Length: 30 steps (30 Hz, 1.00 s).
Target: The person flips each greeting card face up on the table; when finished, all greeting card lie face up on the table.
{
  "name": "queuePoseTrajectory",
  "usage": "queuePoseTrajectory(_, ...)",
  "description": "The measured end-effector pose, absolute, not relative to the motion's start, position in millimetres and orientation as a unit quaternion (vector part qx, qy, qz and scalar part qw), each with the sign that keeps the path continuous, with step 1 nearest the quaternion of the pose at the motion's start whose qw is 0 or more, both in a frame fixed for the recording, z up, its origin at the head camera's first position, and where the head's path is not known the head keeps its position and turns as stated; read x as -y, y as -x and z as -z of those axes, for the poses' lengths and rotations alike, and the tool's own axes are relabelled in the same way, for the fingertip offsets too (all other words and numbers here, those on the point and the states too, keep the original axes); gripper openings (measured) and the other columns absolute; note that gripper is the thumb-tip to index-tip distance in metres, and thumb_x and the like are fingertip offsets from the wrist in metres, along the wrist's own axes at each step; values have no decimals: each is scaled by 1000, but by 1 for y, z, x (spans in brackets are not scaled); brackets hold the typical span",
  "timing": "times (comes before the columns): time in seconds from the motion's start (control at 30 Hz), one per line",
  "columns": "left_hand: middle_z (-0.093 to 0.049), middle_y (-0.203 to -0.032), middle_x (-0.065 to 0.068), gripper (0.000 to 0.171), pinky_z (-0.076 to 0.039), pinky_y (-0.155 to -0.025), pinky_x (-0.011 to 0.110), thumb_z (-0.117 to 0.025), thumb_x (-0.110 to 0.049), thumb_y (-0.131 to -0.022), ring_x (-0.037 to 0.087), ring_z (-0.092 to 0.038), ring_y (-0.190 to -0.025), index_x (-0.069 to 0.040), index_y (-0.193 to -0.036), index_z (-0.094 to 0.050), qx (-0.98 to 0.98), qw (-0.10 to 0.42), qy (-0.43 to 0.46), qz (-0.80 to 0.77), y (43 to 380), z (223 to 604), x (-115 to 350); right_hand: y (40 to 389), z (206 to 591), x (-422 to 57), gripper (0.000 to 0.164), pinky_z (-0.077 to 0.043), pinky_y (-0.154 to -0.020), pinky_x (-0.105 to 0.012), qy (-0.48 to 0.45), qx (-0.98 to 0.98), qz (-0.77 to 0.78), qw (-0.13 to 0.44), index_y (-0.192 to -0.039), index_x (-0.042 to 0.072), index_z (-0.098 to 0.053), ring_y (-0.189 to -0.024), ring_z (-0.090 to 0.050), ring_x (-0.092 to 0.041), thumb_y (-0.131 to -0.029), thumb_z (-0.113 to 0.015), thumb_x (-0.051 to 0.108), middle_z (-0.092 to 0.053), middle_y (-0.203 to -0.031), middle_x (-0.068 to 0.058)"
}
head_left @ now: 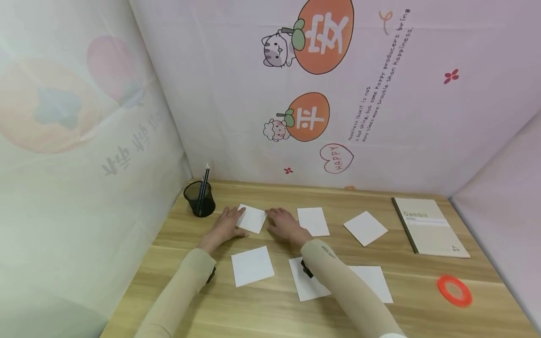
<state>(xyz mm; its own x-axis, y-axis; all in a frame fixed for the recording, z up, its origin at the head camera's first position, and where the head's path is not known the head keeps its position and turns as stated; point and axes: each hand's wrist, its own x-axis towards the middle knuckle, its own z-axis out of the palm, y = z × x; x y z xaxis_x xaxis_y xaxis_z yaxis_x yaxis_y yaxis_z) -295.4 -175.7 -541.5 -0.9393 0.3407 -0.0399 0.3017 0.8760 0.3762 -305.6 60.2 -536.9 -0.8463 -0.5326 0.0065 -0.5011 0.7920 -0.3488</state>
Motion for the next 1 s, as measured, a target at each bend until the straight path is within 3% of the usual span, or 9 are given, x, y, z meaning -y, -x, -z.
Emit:
queuePoseTrajectory(0.67, -29, -151, 25, 84, -24, -108, 63, -73, -46, -80, 52, -19, -138, -6, -146, -39, -970, 53, -171, -164, 302, 551, 169, 303, 539, -59, 48, -32, -110, -48, 294, -936, 191, 23, -136, 1, -51, -130, -43, -35, -93, -65, 17, -53, -137, -15)
queuePoseTrajectory(1.0, -31, -150, 25, 82, -28, -104, 66, -71, -48, -80, 52, -21, -137, -6, -144, -42, -972, 51, -173, -148, 300, 549, 167, 304, 546, -60, 45, -34, -108, -50, 290, -926, 241, 11, -132, -1, -53, -128, -45, -36, -90, -67, 7, -55, -133, -17)
